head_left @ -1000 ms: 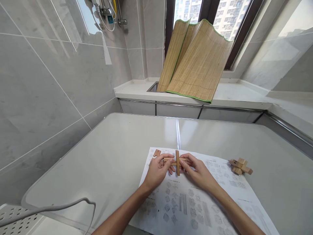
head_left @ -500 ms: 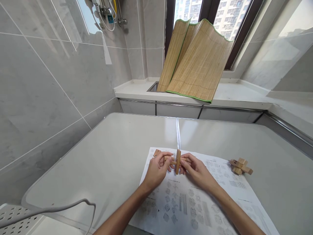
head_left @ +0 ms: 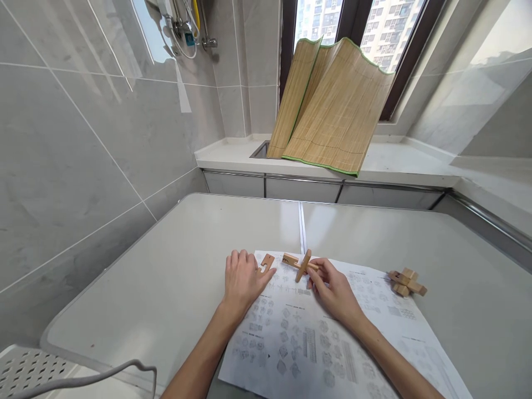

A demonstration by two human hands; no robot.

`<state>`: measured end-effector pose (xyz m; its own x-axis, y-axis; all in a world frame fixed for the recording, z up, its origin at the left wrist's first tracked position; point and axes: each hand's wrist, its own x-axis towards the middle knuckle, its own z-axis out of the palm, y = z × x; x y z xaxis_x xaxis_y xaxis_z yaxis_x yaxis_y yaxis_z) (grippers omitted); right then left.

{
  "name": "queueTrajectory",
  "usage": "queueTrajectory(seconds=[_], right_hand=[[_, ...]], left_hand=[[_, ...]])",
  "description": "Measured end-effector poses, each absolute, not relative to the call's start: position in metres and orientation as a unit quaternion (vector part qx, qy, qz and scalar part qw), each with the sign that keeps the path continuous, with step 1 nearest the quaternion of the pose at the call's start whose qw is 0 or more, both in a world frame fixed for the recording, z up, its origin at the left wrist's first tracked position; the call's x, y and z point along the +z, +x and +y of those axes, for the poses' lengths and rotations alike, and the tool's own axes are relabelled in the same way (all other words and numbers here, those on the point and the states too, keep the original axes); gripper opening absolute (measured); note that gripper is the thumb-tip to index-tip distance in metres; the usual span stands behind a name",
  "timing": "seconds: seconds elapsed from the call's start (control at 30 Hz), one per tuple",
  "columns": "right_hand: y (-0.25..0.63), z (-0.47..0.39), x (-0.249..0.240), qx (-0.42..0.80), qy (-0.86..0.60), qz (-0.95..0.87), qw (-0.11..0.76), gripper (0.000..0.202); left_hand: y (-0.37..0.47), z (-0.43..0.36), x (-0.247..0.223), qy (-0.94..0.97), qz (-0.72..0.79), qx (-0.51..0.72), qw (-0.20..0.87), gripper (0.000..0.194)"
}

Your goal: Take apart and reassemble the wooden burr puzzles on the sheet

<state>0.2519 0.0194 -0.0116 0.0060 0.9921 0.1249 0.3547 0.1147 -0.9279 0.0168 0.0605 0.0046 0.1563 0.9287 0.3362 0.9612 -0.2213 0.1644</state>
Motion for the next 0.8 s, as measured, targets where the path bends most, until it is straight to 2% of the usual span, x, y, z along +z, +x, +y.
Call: queueTrajectory(seconds=[0.1, 0.23, 0.4, 0.53, 0.8], right_hand=[[0.251, 0.020, -0.013, 0.353, -0.559, -0.608, 0.439, 0.043], [0.252, 0.020, -0.015, 0.352, -0.560, -0.608, 0.440, 0.045], [0.253, 0.019, -0.012, 0.376, -0.541, -0.607, 0.444, 0.043], [0.252, 0.020, -0.009, 0.448, -0.492, -0.603, 0.441, 0.044], [0.249, 0.013, -0.003, 0.569, -0.386, -0.613, 0.389, 0.039]], left_hand=[[0.015, 0.061, 0.006, -0.759, -0.630, -0.162, 0.036, 0.050], [0.014, 0.061, 0.009, -0.757, -0.625, -0.191, -0.017, 0.043], [0.019, 0.059, 0.017, -0.692, -0.592, -0.334, -0.245, 0.041], [0.022, 0.058, 0.022, -0.607, -0.529, -0.421, -0.418, 0.036], [0.019, 0.059, 0.028, -0.544, -0.413, -0.432, -0.589, 0.053]])
